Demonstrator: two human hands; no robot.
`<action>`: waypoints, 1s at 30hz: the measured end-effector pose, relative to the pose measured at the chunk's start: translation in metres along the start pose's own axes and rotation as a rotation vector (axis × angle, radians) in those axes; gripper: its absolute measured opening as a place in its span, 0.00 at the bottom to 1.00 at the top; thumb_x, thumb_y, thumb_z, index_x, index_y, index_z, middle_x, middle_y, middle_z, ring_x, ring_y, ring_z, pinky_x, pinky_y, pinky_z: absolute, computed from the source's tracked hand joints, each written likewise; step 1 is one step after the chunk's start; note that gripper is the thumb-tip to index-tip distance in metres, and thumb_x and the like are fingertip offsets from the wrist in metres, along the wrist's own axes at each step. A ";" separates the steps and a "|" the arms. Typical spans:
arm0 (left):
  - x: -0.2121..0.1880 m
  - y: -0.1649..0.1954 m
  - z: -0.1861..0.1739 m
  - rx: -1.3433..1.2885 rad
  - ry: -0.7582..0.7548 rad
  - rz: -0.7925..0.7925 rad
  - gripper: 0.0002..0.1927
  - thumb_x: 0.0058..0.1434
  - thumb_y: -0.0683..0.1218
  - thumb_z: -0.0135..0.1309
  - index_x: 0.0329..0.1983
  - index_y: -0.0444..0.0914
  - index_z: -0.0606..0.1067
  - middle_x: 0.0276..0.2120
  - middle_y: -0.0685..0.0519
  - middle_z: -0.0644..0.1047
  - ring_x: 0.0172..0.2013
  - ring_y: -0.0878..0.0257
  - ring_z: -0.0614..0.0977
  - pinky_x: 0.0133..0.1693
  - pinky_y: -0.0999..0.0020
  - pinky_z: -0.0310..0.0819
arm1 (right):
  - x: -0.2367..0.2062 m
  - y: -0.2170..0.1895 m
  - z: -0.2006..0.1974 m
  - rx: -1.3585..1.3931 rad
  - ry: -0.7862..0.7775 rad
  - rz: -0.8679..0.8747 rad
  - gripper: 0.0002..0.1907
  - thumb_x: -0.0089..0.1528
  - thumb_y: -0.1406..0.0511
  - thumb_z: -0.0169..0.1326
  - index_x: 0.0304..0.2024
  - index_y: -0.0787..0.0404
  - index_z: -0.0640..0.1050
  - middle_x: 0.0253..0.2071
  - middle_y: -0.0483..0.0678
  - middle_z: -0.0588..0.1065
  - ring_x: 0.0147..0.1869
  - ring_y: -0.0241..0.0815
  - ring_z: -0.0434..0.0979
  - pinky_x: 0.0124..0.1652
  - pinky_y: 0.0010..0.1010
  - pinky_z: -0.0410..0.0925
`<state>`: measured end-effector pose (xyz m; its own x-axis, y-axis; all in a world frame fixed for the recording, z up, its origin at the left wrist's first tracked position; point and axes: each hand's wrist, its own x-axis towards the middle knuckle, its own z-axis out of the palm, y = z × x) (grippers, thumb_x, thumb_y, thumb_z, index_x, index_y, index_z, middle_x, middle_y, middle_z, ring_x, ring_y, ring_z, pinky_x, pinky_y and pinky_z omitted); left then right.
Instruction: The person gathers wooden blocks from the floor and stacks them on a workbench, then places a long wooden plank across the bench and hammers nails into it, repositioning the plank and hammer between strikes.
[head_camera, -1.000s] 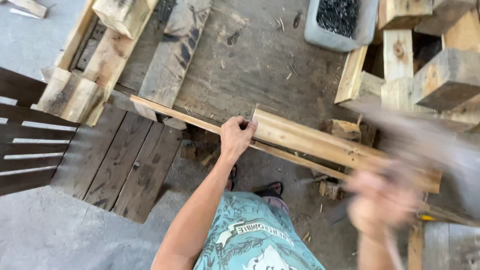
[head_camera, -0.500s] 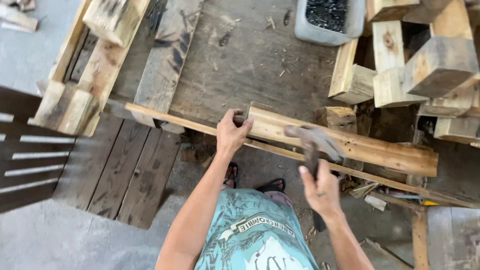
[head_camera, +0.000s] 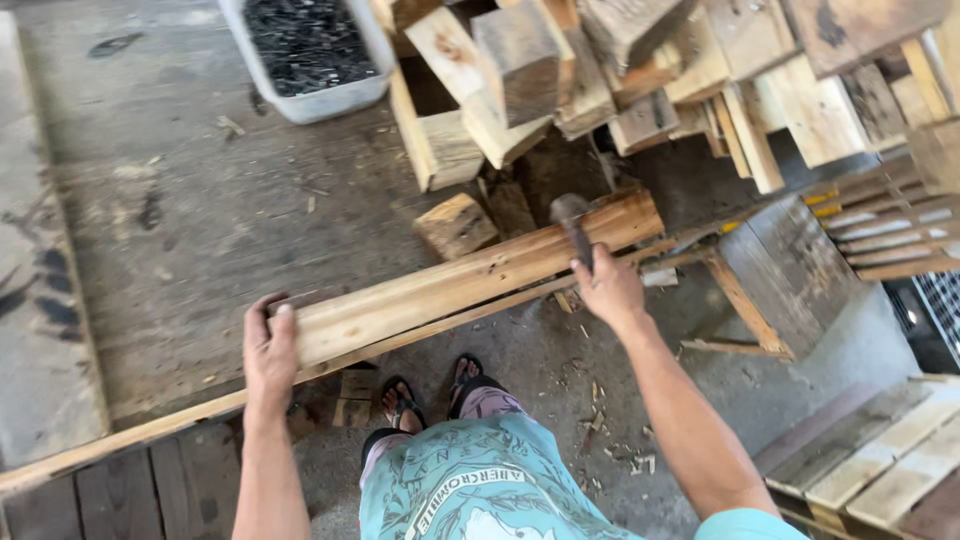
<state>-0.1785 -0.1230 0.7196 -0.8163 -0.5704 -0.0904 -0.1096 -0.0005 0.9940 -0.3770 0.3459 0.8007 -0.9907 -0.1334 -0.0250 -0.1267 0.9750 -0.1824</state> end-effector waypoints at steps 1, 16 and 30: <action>-0.004 0.002 0.000 -0.040 -0.006 -0.041 0.18 0.74 0.48 0.48 0.63 0.37 0.69 0.51 0.56 0.73 0.50 0.68 0.72 0.53 0.74 0.67 | -0.007 0.002 0.001 0.000 0.005 -0.009 0.22 0.65 0.49 0.54 0.46 0.60 0.71 0.29 0.63 0.78 0.36 0.69 0.79 0.37 0.60 0.70; 0.005 0.041 0.009 0.077 0.081 -0.142 0.18 0.70 0.53 0.54 0.58 0.41 0.73 0.38 0.58 0.69 0.39 0.68 0.68 0.41 0.72 0.66 | -0.005 0.019 0.012 0.053 -0.091 -0.092 0.27 0.66 0.47 0.57 0.47 0.65 0.71 0.32 0.68 0.76 0.38 0.73 0.78 0.38 0.60 0.70; 0.010 0.054 0.006 0.322 0.031 -0.070 0.21 0.71 0.55 0.52 0.60 0.38 0.69 0.44 0.51 0.75 0.46 0.64 0.75 0.51 0.68 0.71 | -0.007 -0.019 -0.022 0.854 -0.173 -0.149 0.14 0.72 0.60 0.57 0.47 0.64 0.70 0.29 0.50 0.72 0.28 0.39 0.73 0.30 0.31 0.67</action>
<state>-0.1965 -0.1236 0.7724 -0.7835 -0.6028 -0.1510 -0.3428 0.2166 0.9141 -0.3682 0.3319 0.8257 -0.9367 -0.3414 -0.0782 -0.1059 0.4889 -0.8659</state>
